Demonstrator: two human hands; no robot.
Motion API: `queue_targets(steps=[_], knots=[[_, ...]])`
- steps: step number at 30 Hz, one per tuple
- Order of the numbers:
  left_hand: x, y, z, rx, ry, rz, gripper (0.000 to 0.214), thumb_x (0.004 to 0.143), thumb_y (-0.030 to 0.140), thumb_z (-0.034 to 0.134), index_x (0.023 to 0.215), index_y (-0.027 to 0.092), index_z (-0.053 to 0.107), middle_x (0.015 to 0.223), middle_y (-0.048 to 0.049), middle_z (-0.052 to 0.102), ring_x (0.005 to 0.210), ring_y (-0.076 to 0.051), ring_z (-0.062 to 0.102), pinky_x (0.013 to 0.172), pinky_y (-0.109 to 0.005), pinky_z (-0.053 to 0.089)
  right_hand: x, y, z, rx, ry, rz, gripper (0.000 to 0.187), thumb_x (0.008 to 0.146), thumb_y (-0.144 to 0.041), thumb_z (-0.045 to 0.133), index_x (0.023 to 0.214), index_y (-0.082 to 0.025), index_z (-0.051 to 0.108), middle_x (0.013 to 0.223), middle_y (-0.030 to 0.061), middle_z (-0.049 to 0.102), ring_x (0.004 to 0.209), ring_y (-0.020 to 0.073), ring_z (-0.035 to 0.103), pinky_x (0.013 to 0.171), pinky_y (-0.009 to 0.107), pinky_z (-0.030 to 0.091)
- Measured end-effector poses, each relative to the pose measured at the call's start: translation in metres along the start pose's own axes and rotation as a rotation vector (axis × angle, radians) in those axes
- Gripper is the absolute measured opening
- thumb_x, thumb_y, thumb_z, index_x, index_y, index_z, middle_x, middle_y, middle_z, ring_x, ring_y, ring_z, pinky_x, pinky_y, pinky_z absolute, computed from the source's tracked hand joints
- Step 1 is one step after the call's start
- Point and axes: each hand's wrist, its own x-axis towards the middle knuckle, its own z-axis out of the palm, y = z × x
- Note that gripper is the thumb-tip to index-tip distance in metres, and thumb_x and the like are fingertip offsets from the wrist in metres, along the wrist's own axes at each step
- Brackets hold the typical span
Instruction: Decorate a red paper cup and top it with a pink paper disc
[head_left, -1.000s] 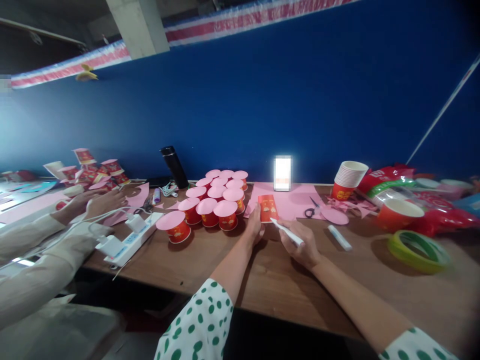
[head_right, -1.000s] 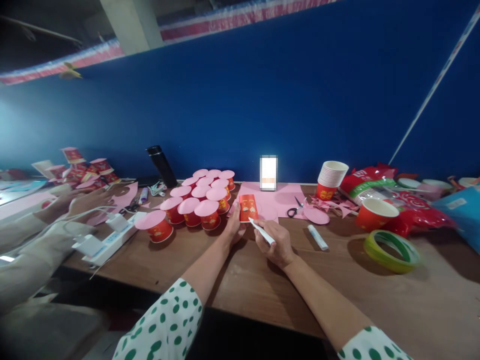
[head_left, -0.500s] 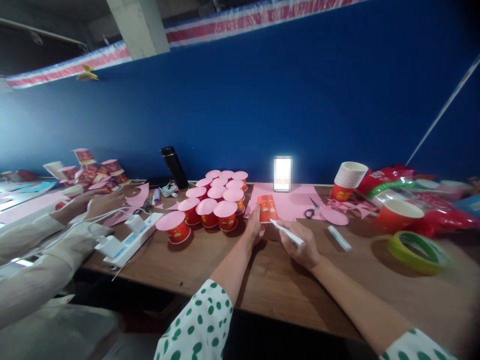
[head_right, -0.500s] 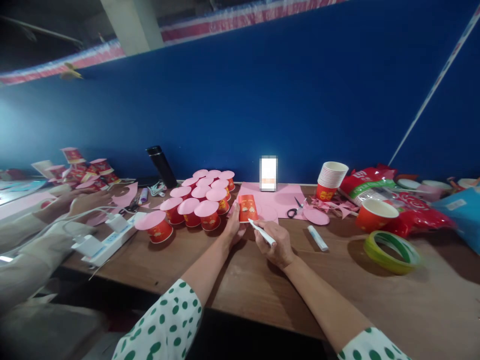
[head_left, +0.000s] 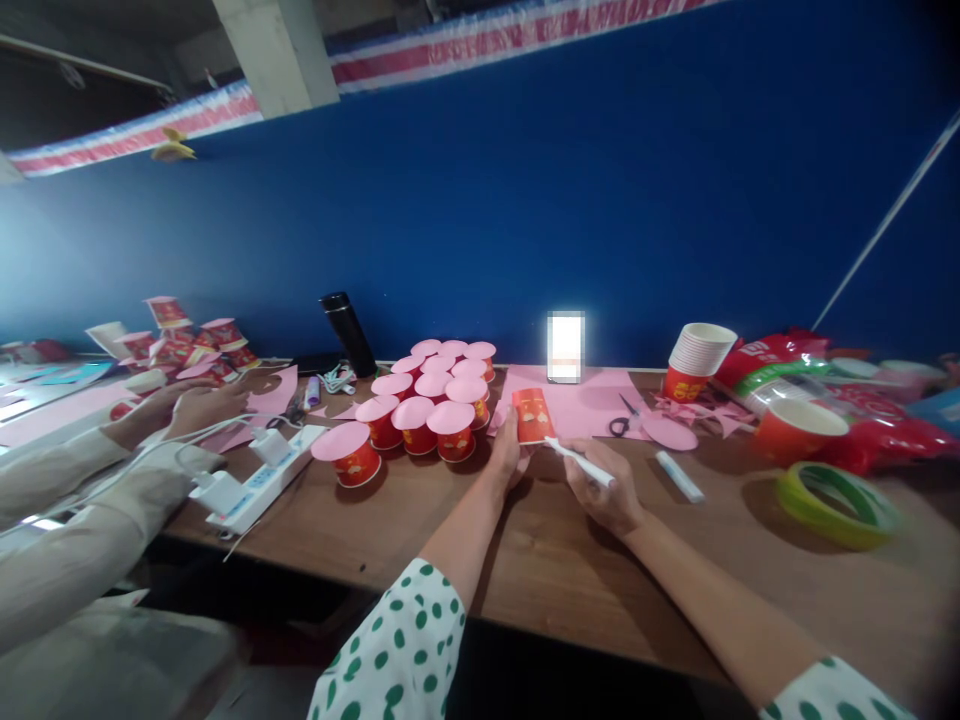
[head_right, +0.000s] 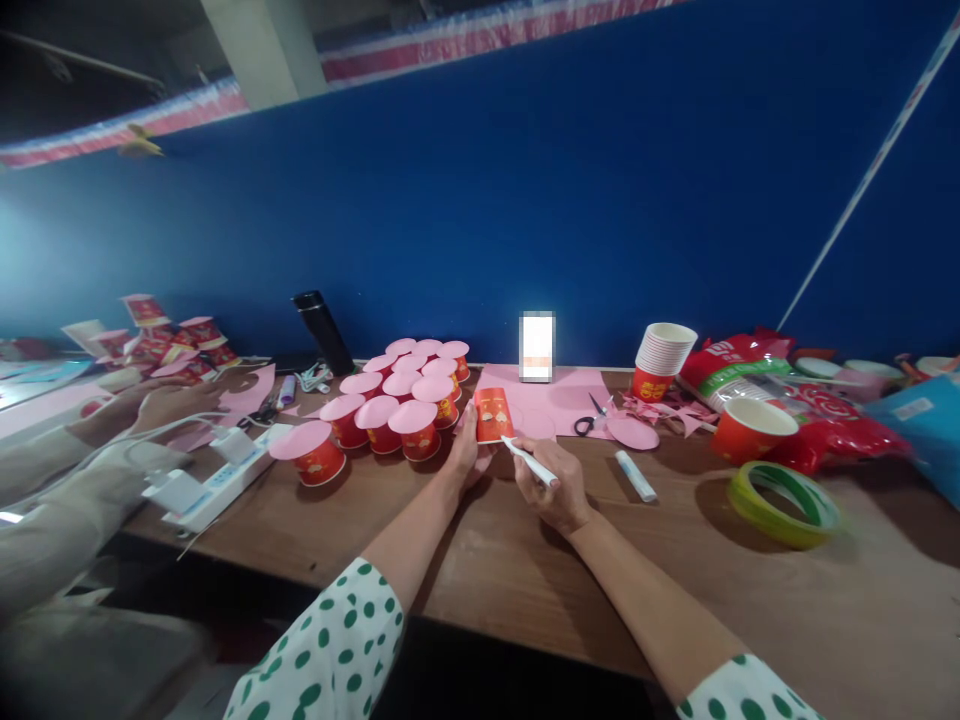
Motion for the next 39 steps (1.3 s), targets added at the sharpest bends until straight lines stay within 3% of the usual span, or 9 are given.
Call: queue_targets(steps=[23, 32, 39], knots=[[0.0036, -0.0035, 0.0003, 0.061, -0.022, -0.010, 0.039, 0.083, 0.051, 0.053, 0.091, 0.013, 0.062, 0.089, -0.0127, 0.069, 0.096, -0.024, 0.064, 0.090, -0.036, 0.048, -0.0023, 0.0023, 0.0019, 0.094, -0.061, -0.028, 0.024, 0.085, -0.018, 0.051, 0.107, -0.020, 0.059, 0.095, 0.0082, 0.068, 0.085, 0.0193, 0.064, 0.077, 0.032, 0.052], [0.0021, -0.0023, 0.0031, 0.051, -0.015, -0.009, 0.039, 0.081, 0.051, 0.056, 0.091, 0.013, 0.063, 0.088, -0.0114, 0.070, 0.095, -0.024, 0.065, 0.088, -0.035, 0.049, -0.0018, 0.0034, 0.0020, 0.053, -0.022, -0.027, 0.020, 0.085, -0.017, 0.050, 0.103, -0.018, 0.059, 0.090, 0.0080, 0.068, 0.080, 0.0185, 0.064, 0.073, 0.032, 0.052], [0.0031, -0.0035, 0.0033, 0.084, 0.031, -0.039, 0.043, 0.078, 0.054, 0.058, 0.089, 0.012, 0.063, 0.082, -0.0107, 0.070, 0.085, -0.023, 0.067, 0.081, -0.034, 0.052, -0.0031, 0.0034, 0.0020, 0.086, -0.079, -0.030, 0.024, 0.084, -0.018, 0.052, 0.107, -0.019, 0.059, 0.094, 0.0084, 0.067, 0.083, 0.0193, 0.063, 0.076, 0.033, 0.051]])
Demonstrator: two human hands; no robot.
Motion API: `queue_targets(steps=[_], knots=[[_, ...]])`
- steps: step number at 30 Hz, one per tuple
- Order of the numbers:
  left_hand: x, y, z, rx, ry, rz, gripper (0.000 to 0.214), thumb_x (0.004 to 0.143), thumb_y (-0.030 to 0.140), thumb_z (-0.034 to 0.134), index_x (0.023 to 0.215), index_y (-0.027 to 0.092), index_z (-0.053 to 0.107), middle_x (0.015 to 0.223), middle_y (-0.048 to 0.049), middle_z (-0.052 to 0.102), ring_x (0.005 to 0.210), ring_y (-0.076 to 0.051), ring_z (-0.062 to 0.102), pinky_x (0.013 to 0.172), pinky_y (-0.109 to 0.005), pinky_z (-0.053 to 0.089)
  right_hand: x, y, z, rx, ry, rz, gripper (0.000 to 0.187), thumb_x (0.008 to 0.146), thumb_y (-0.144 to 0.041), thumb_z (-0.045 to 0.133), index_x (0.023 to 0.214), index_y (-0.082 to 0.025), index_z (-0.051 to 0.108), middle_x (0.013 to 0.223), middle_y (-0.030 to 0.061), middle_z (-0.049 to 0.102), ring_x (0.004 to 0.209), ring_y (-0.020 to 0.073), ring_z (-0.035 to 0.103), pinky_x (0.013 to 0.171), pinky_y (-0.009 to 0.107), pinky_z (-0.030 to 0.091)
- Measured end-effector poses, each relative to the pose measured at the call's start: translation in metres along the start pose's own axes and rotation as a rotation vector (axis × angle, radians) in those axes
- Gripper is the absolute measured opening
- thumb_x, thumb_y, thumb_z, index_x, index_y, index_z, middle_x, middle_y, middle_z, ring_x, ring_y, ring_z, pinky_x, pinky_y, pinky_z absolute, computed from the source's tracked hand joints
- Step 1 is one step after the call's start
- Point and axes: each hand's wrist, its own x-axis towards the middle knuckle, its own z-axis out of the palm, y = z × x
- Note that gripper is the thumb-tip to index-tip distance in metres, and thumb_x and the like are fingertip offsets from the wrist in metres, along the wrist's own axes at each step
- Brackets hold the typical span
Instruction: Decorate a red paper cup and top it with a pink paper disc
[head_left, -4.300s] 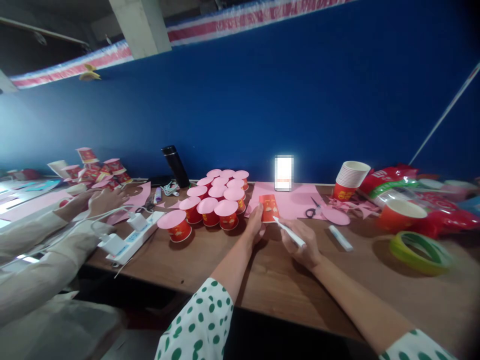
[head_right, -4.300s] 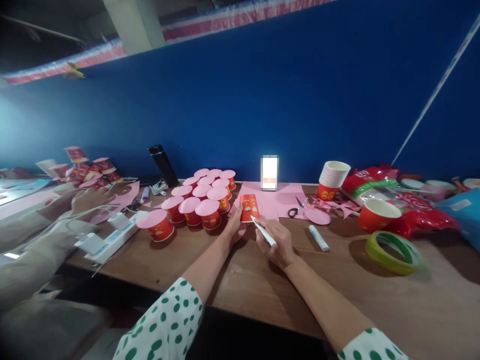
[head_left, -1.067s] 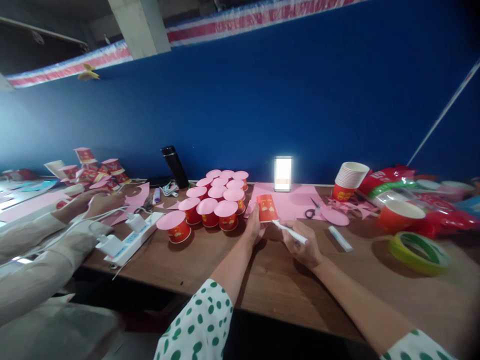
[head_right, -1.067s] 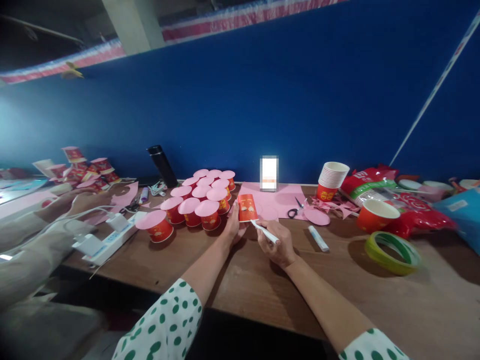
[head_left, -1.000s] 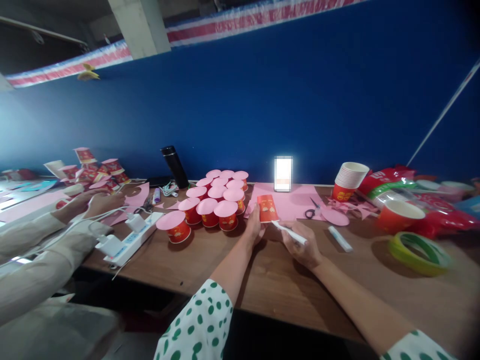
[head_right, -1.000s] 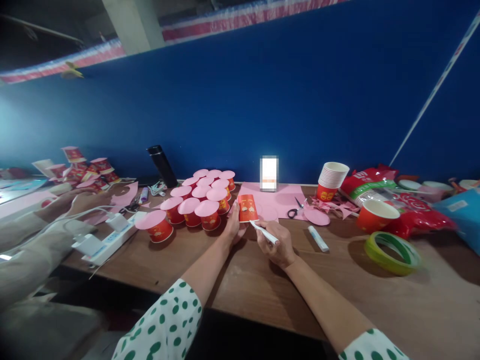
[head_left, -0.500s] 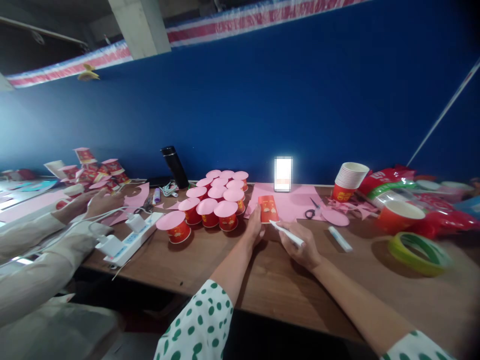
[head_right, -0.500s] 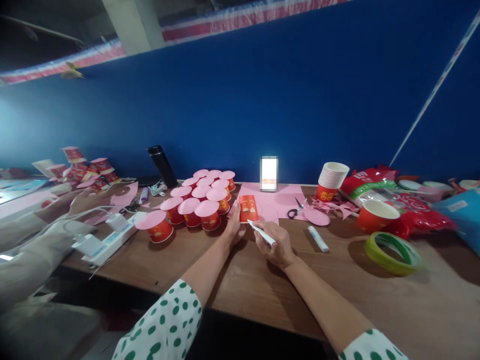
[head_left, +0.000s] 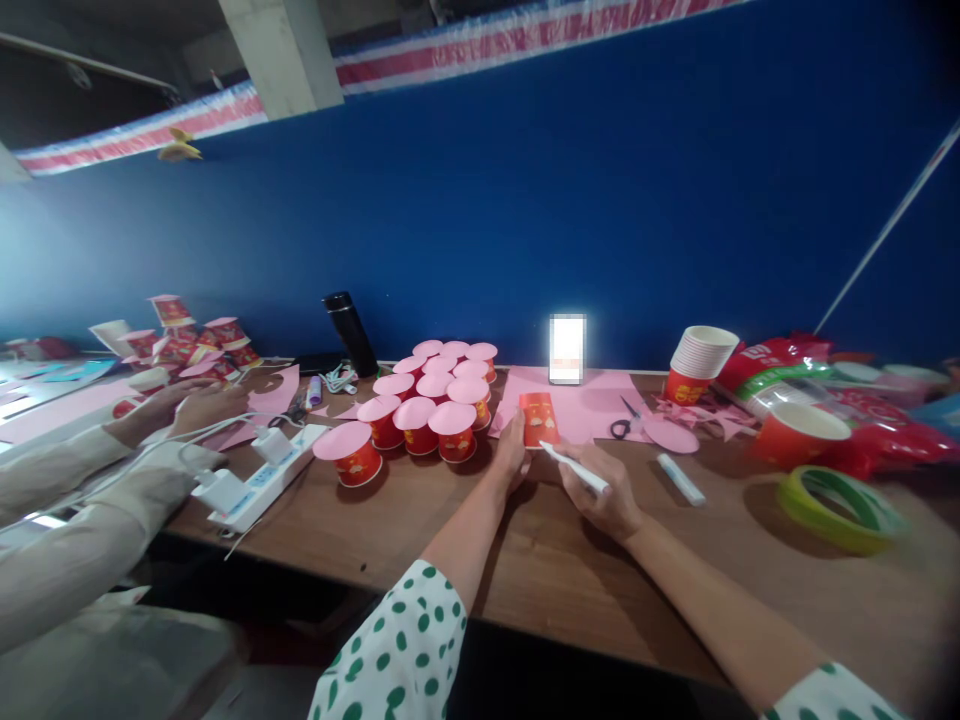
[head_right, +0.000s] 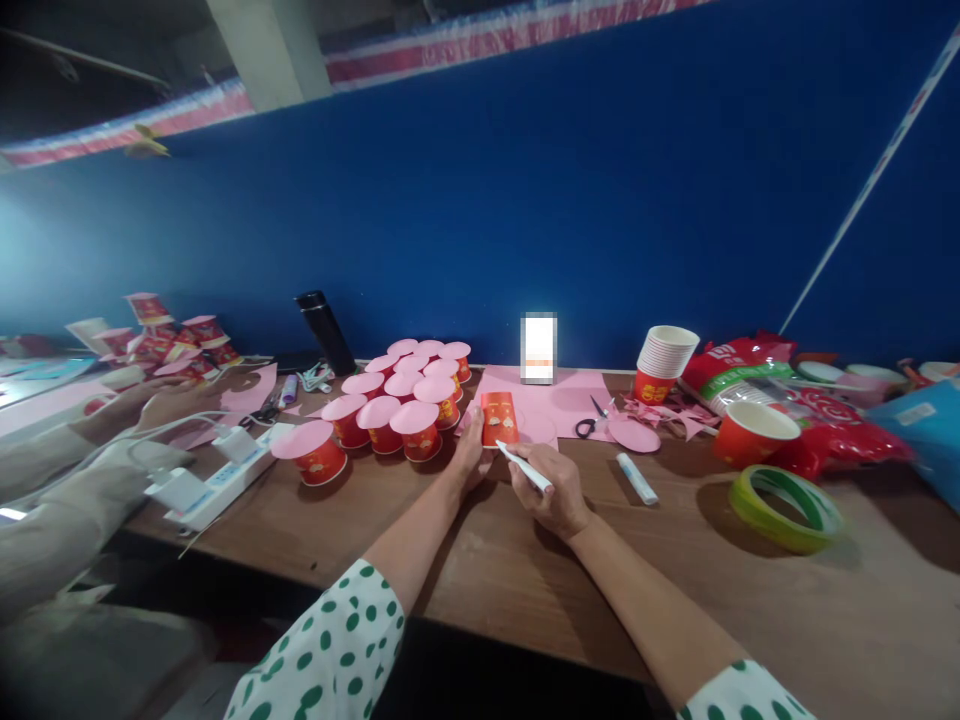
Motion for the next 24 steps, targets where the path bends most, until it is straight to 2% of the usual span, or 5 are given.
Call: queue_targets(steps=[7, 14, 24], knots=[[0.0013, -0.0014, -0.0005, 0.035, 0.000, 0.009, 0.043, 0.079, 0.054, 0.055, 0.090, 0.012, 0.063, 0.086, -0.0117, 0.069, 0.088, -0.022, 0.066, 0.081, -0.033, 0.051, 0.0005, 0.0009, 0.0000, 0.010, 0.036, 0.018, 0.025, 0.085, -0.018, 0.051, 0.109, -0.020, 0.059, 0.094, 0.0081, 0.068, 0.084, 0.0188, 0.065, 0.076, 0.032, 0.052], [-0.0004, -0.0009, -0.0008, 0.051, 0.001, 0.018, 0.045, 0.075, 0.057, 0.059, 0.085, 0.014, 0.062, 0.078, -0.0086, 0.068, 0.080, -0.021, 0.067, 0.077, -0.032, 0.052, 0.0017, -0.0015, -0.0015, -0.001, 0.009, 0.004, 0.021, 0.084, -0.020, 0.052, 0.104, -0.019, 0.061, 0.092, 0.0082, 0.068, 0.082, 0.0193, 0.064, 0.075, 0.032, 0.052], [0.0016, -0.0011, 0.0014, 0.060, 0.012, 0.013, 0.041, 0.079, 0.052, 0.056, 0.091, 0.012, 0.061, 0.088, -0.0133, 0.068, 0.092, -0.023, 0.065, 0.084, -0.035, 0.049, 0.0029, -0.0019, -0.0011, -0.004, 0.040, -0.002, 0.022, 0.086, -0.019, 0.050, 0.105, -0.019, 0.060, 0.092, 0.0085, 0.068, 0.083, 0.0192, 0.065, 0.076, 0.033, 0.053]])
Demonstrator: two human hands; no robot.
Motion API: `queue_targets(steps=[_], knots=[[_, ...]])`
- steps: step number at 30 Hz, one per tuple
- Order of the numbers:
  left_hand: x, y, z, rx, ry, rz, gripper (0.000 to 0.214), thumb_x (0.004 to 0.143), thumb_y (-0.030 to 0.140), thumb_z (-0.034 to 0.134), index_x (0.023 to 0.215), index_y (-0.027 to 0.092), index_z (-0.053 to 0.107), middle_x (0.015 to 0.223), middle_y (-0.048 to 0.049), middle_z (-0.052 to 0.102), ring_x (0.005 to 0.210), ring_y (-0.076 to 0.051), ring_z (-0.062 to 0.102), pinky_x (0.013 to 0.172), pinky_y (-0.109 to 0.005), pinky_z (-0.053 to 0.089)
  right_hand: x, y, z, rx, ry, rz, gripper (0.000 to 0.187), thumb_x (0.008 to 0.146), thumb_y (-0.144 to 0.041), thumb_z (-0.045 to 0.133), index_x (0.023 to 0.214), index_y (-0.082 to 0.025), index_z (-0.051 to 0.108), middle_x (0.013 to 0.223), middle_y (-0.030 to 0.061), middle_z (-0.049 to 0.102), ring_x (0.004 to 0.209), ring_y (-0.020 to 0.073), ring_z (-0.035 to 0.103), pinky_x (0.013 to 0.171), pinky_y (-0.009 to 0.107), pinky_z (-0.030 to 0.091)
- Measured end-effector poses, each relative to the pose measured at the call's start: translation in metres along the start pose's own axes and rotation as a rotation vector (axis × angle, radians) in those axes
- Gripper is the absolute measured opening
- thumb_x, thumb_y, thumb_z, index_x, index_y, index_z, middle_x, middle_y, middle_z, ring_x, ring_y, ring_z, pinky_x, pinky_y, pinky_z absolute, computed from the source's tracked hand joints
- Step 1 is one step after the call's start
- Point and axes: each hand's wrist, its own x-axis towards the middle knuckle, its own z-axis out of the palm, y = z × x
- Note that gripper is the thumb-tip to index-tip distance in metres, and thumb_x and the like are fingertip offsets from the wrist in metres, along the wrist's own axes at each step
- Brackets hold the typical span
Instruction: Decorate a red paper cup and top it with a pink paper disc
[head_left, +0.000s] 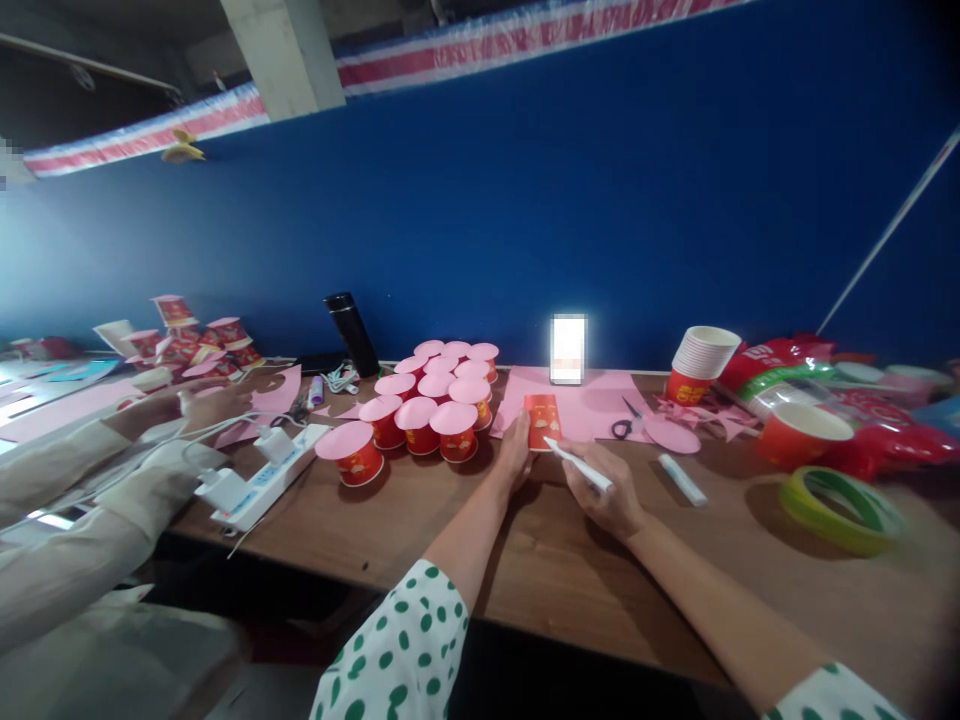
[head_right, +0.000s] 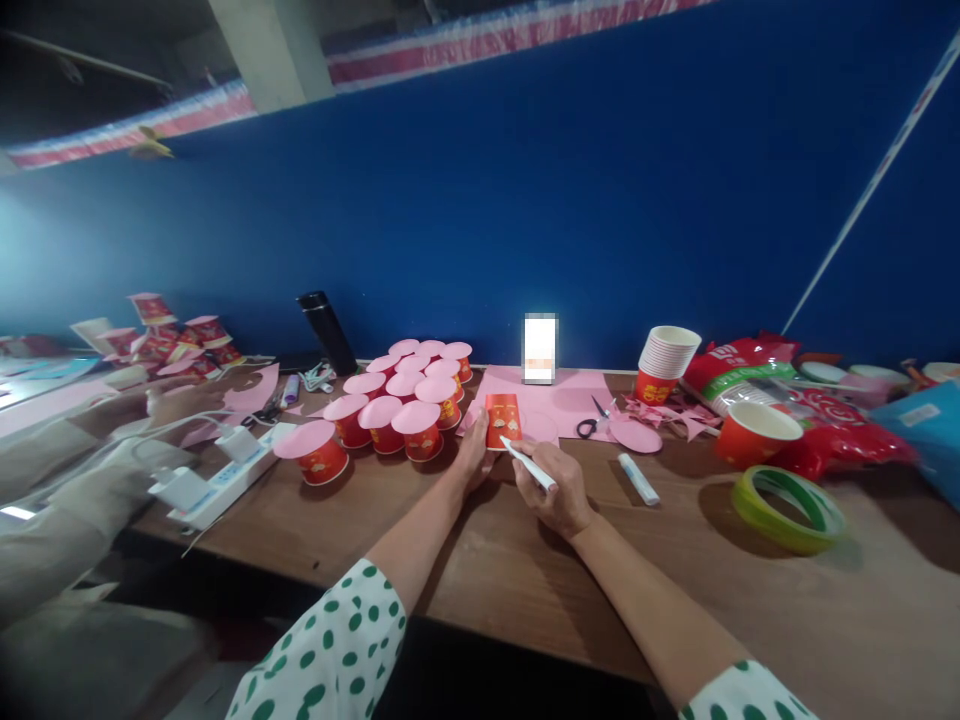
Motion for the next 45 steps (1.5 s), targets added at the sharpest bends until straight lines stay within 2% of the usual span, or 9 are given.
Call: queue_targets(steps=[7, 17, 25, 32, 39, 45], knots=[[-0.0006, 0.0008, 0.0005, 0.003, 0.011, -0.011, 0.036, 0.081, 0.049, 0.055, 0.085, 0.013, 0.061, 0.083, -0.0126, 0.068, 0.088, -0.022, 0.065, 0.080, -0.032, 0.050, -0.0015, 0.0010, 0.0012, 0.012, -0.022, 0.010, 0.022, 0.086, -0.021, 0.049, 0.105, -0.019, 0.061, 0.095, 0.0093, 0.069, 0.086, 0.0198, 0.065, 0.078, 0.033, 0.053], [-0.0025, 0.0021, 0.0000, -0.008, -0.016, 0.005, 0.045, 0.077, 0.057, 0.057, 0.087, 0.013, 0.060, 0.083, -0.0110, 0.068, 0.089, -0.023, 0.066, 0.080, -0.034, 0.051, 0.0006, -0.0024, -0.0007, -0.022, -0.012, 0.013, 0.017, 0.086, -0.019, 0.049, 0.098, -0.019, 0.061, 0.084, 0.0069, 0.067, 0.076, 0.0176, 0.063, 0.071, 0.031, 0.052], [-0.0041, 0.0043, 0.0027, -0.017, 0.017, -0.021, 0.040, 0.078, 0.052, 0.057, 0.084, 0.013, 0.062, 0.080, -0.0098, 0.069, 0.088, -0.022, 0.066, 0.078, -0.032, 0.052, -0.0005, 0.0009, -0.0001, -0.008, -0.018, -0.019, 0.023, 0.086, -0.019, 0.050, 0.107, -0.020, 0.059, 0.095, 0.0088, 0.068, 0.086, 0.0195, 0.065, 0.077, 0.033, 0.052], [-0.0052, 0.0044, 0.0030, -0.047, 0.000, -0.007, 0.038, 0.079, 0.051, 0.058, 0.084, 0.013, 0.062, 0.086, -0.0122, 0.069, 0.092, -0.024, 0.065, 0.082, -0.035, 0.051, 0.0033, -0.0054, -0.0029, -0.013, 0.004, 0.003, 0.018, 0.085, -0.019, 0.049, 0.097, -0.020, 0.062, 0.083, 0.0064, 0.068, 0.076, 0.0177, 0.065, 0.071, 0.030, 0.053], [-0.0047, 0.0035, 0.0013, -0.045, 0.004, -0.017, 0.038, 0.079, 0.051, 0.057, 0.089, 0.014, 0.062, 0.084, -0.0099, 0.069, 0.088, -0.022, 0.066, 0.082, -0.034, 0.051, 0.0008, 0.0003, -0.0015, -0.048, 0.050, 0.037, 0.019, 0.086, -0.020, 0.048, 0.101, -0.019, 0.060, 0.088, 0.0081, 0.068, 0.079, 0.0191, 0.065, 0.073, 0.033, 0.053], [-0.0071, 0.0059, 0.0038, -0.043, 0.012, -0.022, 0.038, 0.079, 0.050, 0.058, 0.088, 0.013, 0.062, 0.086, -0.0118, 0.069, 0.093, -0.023, 0.065, 0.086, -0.035, 0.050, 0.0006, -0.0001, -0.0012, -0.021, 0.016, 0.015, 0.022, 0.086, -0.019, 0.048, 0.104, -0.020, 0.060, 0.091, 0.0080, 0.069, 0.082, 0.0189, 0.065, 0.075, 0.032, 0.053]])
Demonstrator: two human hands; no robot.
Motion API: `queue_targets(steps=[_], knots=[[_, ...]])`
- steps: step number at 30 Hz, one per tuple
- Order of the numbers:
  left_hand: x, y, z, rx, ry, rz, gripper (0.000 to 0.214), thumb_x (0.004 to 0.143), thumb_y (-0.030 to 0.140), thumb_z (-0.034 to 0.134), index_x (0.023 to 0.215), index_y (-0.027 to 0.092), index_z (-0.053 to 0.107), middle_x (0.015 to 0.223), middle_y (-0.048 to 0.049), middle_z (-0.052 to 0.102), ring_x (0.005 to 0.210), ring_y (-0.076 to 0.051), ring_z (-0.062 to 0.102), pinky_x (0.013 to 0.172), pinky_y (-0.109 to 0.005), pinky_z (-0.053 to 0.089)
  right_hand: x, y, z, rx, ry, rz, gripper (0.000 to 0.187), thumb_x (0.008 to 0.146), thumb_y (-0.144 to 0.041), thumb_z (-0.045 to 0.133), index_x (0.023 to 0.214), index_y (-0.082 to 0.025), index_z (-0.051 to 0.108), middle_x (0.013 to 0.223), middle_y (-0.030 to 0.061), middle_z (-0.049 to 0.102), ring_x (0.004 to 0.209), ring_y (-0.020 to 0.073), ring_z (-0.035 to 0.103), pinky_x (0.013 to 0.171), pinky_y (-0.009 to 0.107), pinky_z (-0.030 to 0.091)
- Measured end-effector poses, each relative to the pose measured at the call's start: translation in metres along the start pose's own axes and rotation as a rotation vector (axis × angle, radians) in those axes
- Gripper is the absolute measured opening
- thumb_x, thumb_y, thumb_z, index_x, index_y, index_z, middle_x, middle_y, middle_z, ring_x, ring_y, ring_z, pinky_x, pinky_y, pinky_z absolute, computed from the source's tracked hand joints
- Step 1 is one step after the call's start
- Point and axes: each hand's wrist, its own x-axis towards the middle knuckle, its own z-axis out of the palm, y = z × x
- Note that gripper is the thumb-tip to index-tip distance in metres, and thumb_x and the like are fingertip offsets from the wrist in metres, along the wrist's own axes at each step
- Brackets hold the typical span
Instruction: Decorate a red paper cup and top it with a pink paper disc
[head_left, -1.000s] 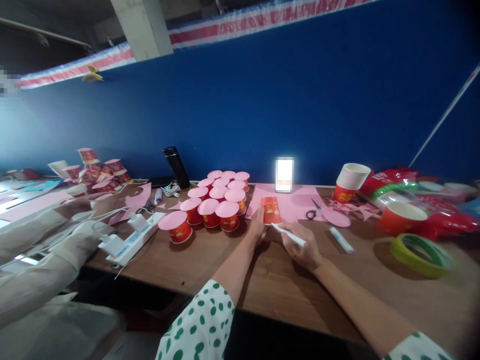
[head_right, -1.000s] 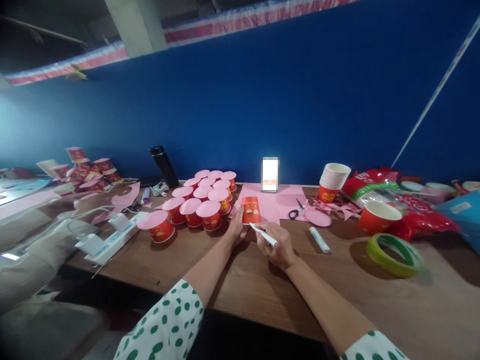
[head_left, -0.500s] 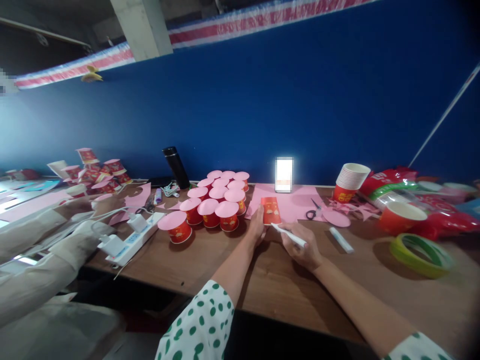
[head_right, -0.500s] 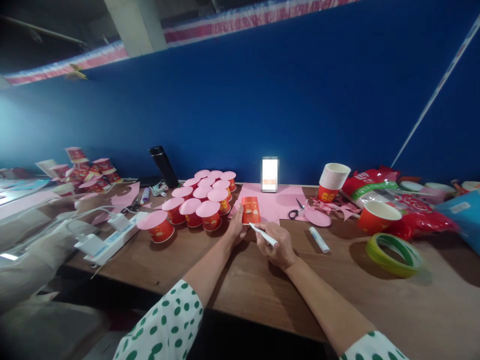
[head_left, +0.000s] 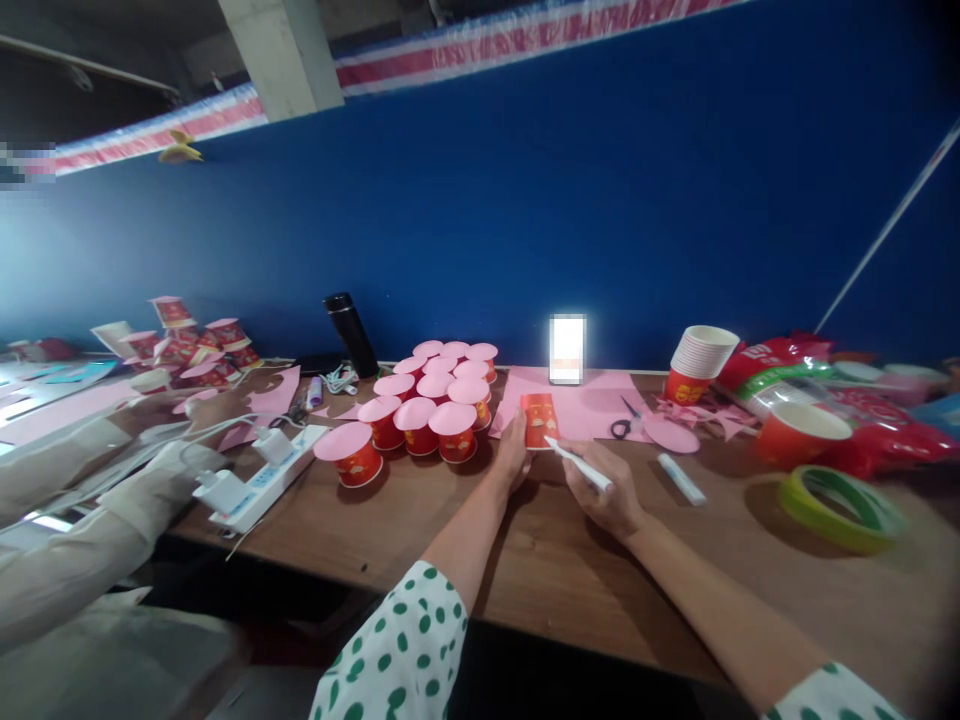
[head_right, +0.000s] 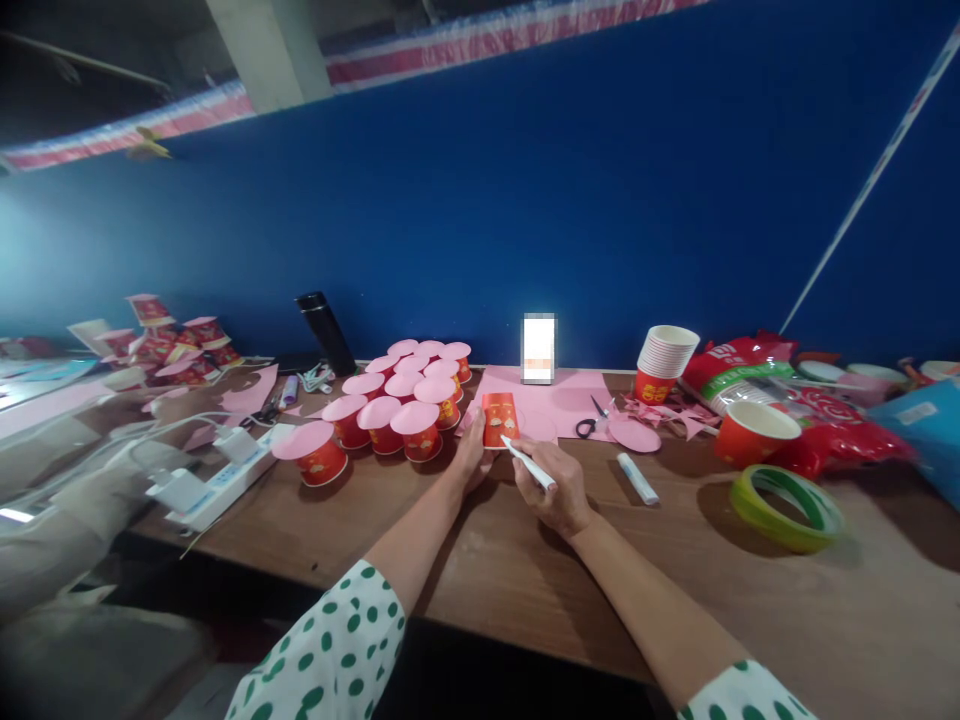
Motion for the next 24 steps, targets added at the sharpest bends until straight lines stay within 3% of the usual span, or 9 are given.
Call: queue_targets(steps=[17, 24], knots=[[0.0029, -0.0032, -0.0024, 0.038, -0.034, 0.034, 0.038, 0.085, 0.050, 0.049, 0.090, 0.013, 0.060, 0.085, -0.0112, 0.068, 0.092, -0.023, 0.065, 0.085, -0.035, 0.049, -0.0026, 0.0026, 0.0013, 0.036, -0.024, 0.005, 0.024, 0.085, -0.018, 0.052, 0.108, -0.020, 0.060, 0.096, 0.0083, 0.068, 0.085, 0.0192, 0.065, 0.077, 0.032, 0.052], [0.0008, -0.0024, -0.0025, 0.054, -0.046, 0.031, 0.042, 0.081, 0.054, 0.053, 0.091, 0.014, 0.060, 0.091, -0.0120, 0.068, 0.092, -0.023, 0.065, 0.084, -0.035, 0.049, -0.0019, 0.0019, 0.0006, 0.029, -0.013, 0.006, 0.023, 0.085, -0.018, 0.052, 0.107, -0.019, 0.060, 0.092, 0.0076, 0.068, 0.082, 0.0180, 0.064, 0.075, 0.031, 0.052]])
